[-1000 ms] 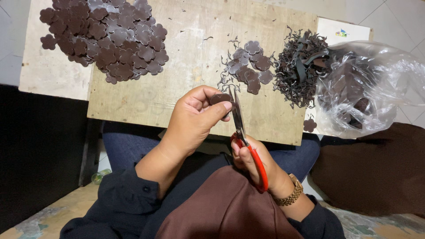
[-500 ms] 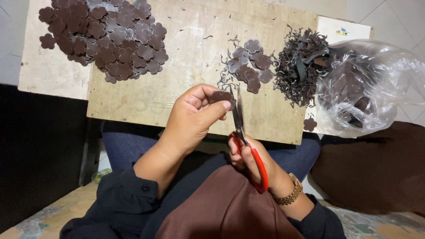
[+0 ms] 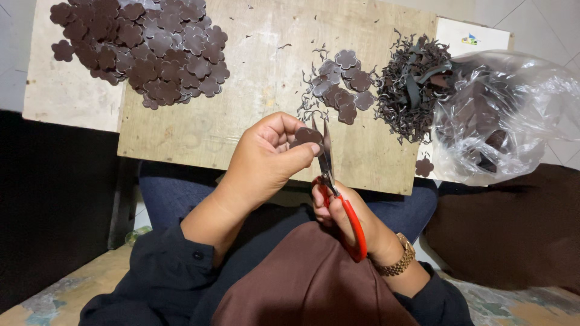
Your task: The person sits on the floor and uses red-handled scissors to trim the edges of dark brown flower-shaped material pieces. They pick up each piece, trim it, and place it on a wooden board, repeating the process throughout the clip.
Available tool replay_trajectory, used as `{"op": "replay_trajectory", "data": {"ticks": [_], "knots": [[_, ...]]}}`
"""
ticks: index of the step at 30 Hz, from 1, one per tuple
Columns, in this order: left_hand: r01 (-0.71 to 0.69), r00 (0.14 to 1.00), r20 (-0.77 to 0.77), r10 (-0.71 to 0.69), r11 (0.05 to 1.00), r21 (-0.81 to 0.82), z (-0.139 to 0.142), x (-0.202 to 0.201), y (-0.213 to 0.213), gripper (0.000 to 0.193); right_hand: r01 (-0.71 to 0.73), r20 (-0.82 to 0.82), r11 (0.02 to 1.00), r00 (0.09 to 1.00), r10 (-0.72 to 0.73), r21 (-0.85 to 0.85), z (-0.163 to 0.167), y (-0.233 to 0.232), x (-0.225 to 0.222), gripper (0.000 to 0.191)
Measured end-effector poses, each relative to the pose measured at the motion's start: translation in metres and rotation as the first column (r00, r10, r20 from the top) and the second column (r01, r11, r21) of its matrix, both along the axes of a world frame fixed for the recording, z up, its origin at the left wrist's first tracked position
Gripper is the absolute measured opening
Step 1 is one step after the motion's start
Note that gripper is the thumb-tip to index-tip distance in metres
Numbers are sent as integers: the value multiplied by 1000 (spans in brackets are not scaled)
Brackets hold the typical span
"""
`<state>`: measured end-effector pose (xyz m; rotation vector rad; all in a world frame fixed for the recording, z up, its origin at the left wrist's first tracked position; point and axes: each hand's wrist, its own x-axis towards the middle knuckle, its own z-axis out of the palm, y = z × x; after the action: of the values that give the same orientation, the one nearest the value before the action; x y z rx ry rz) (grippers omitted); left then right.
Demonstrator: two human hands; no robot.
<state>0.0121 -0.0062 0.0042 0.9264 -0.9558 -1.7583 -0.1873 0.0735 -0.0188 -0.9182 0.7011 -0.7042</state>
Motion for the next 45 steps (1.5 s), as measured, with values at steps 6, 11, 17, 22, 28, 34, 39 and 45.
{"op": "replay_trajectory", "data": {"ticks": [6,11,17,22,28,34,39,45], "knots": [[-2,1000,4,2,1000,-7,0,0,0,16,12,-27,1000,1000,-13,-7,2,-1,-1,55],[-2,1000,-15,1,999,-34,-2,0,0,16,25,-32,999,999,-26,-29,2,0,0,55],[-24,1000,-4,24,999,-24,0,-1,-1,18,24,-47,1000,999,-24,-14,1,1,-1,58],[-8,1000,-14,7,999,-32,7,3,-1,27,-23,-29,999,999,21,-41,0,-2,0,62],[19,995,98,-14,999,-45,12,6,0,31,-53,-22,996,998,51,-75,2,-3,-2,63],[9,989,146,1,997,-71,8,8,-2,33,-40,-28,998,999,38,-45,1,-2,-4,61],[6,997,79,-3,999,-42,5,9,-3,33,-33,-37,999,999,32,-22,-1,-1,-4,56],[6,997,77,-4,999,-33,5,10,-3,35,-21,-20,1000,1000,21,-12,-2,1,-4,54]]}}
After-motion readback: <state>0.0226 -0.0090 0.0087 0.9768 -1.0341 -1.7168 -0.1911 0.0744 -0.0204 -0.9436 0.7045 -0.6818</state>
